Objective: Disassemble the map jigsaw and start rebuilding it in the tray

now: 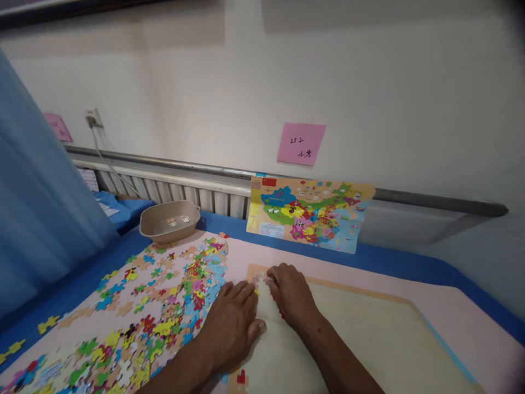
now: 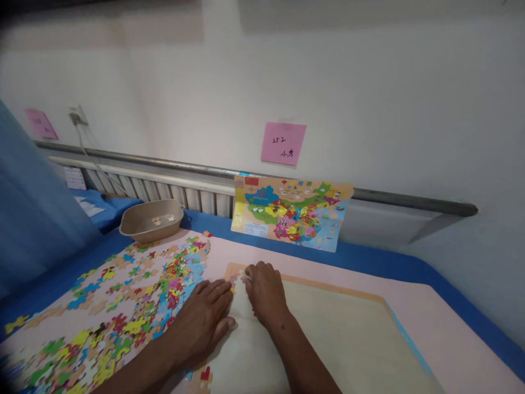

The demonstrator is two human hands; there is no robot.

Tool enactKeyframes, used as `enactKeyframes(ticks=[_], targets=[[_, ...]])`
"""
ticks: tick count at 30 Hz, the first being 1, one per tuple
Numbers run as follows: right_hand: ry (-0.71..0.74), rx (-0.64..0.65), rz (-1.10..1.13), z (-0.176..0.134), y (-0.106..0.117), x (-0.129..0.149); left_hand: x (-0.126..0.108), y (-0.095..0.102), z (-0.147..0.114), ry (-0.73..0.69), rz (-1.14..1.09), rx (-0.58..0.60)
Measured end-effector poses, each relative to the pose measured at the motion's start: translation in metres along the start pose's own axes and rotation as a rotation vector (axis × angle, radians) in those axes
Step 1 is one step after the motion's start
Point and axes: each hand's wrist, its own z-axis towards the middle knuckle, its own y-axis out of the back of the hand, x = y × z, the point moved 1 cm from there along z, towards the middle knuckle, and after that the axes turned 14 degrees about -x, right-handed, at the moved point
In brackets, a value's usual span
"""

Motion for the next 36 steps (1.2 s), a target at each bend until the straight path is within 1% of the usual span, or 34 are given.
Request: enactKeyframes(ticks=[9,17,22,29,36], targets=[[-0.020,-0.008,0.017,0.000,-0.002,-0.001,-0.001,0.001,0.001,-0.006,0.000,-0.009],[-0.021,-0.045,0.069,0.001,-0.011,-0.006,0.001,-0.001,0.000,-0.007,0.007,-0.001],[0.014,-0.058,0.055,0.002,-0.012,-0.004,0.000,-0.001,0.001,-0.005,0.017,0.004],[0.028,-0.037,0.038,0.009,-0.013,0.000,0.002,-0.005,-0.001,-0.028,0.028,-0.033],[0.041,-0.011,0.028,0.010,-0.007,0.005,0.001,-0.003,0.000,-0.032,0.024,-0.032]])
